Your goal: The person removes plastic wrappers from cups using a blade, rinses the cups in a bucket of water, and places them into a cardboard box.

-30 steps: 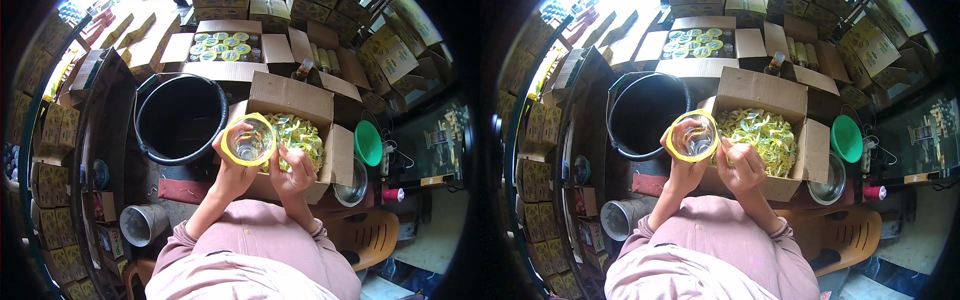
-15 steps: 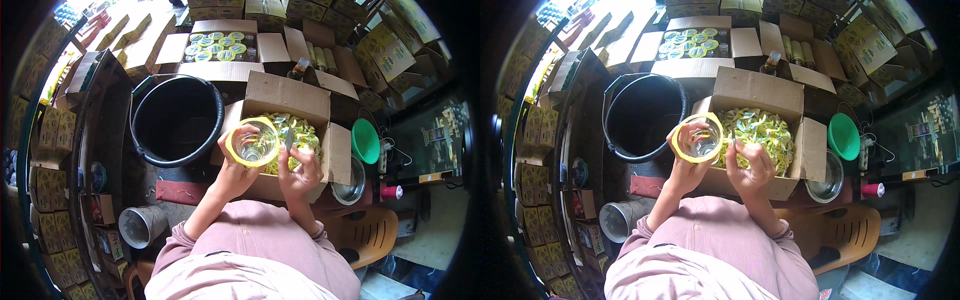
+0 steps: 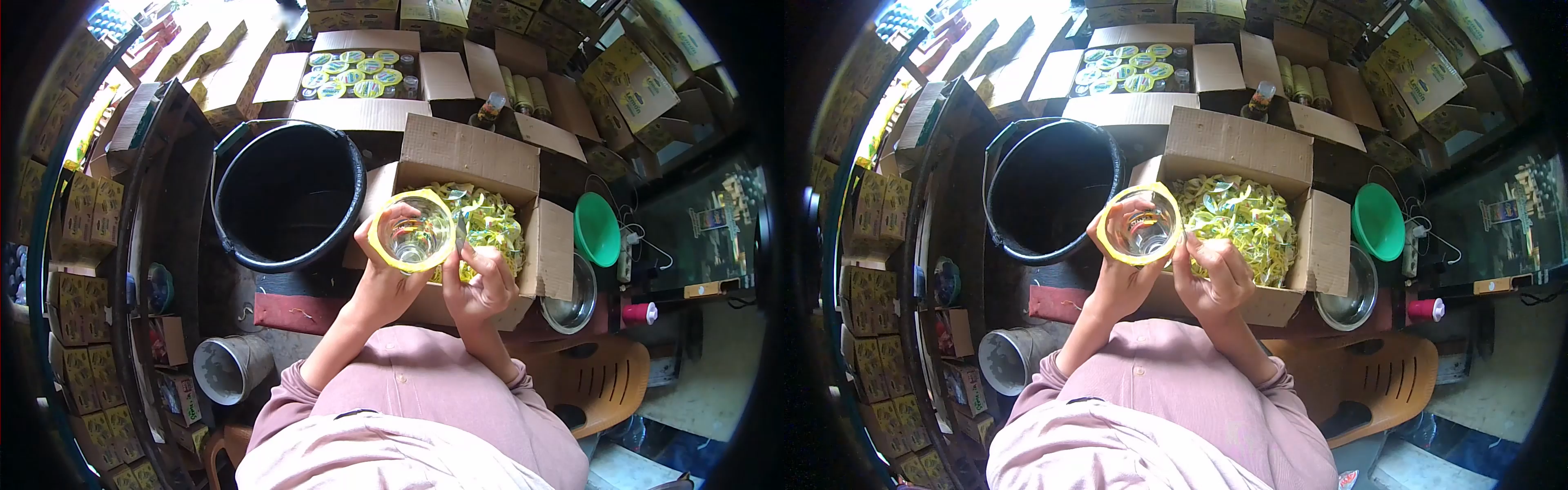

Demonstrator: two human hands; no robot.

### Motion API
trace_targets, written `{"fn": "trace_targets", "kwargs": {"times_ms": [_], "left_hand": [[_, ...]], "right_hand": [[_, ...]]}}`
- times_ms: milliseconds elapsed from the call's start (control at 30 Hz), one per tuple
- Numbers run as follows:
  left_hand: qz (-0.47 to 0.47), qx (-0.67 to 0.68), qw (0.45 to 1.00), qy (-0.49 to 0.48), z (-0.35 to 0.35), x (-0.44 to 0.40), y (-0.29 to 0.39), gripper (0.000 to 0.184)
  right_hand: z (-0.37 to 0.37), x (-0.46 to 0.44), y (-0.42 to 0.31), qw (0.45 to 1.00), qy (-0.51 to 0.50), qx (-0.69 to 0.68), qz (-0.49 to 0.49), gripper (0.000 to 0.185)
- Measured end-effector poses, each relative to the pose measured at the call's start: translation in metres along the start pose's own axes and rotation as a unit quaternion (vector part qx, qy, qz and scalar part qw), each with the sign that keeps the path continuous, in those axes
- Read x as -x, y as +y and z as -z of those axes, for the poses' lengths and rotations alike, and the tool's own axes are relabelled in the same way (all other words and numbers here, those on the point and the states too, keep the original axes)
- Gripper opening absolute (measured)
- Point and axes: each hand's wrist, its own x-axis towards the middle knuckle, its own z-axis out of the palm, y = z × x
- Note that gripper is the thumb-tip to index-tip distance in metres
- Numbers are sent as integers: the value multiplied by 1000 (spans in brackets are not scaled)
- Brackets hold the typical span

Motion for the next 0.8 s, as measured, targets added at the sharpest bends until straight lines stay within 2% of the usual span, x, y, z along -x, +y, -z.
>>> {"fn": "trace_targets", "kwargs": {"times_ms": [333, 400, 467, 567, 633, 800], "left_hand": [[38, -50, 997, -36, 6, 0, 5, 64], [20, -108, 992, -59, 11, 0, 4, 64], [13, -104, 992, -74, 11, 2, 4, 65], [7, -9, 997, -72, 3, 9, -4, 67], [21, -36, 996, -74, 5, 6, 1, 67], [22, 26, 998, -52, 3, 2, -3, 68]], "right_hand": [[-1, -5, 0, 1000, -15, 6, -1, 19], [-2, -5, 1, 1000, -13, 7, 2, 19], [-2, -5, 1, 1000, -13, 10, 4, 19], [-1, -10, 9, 999, -31, 28, -31, 18], [-3, -11, 8, 999, -13, 21, -27, 16], [2, -3, 8, 996, 7, -2, -91, 16]]}}
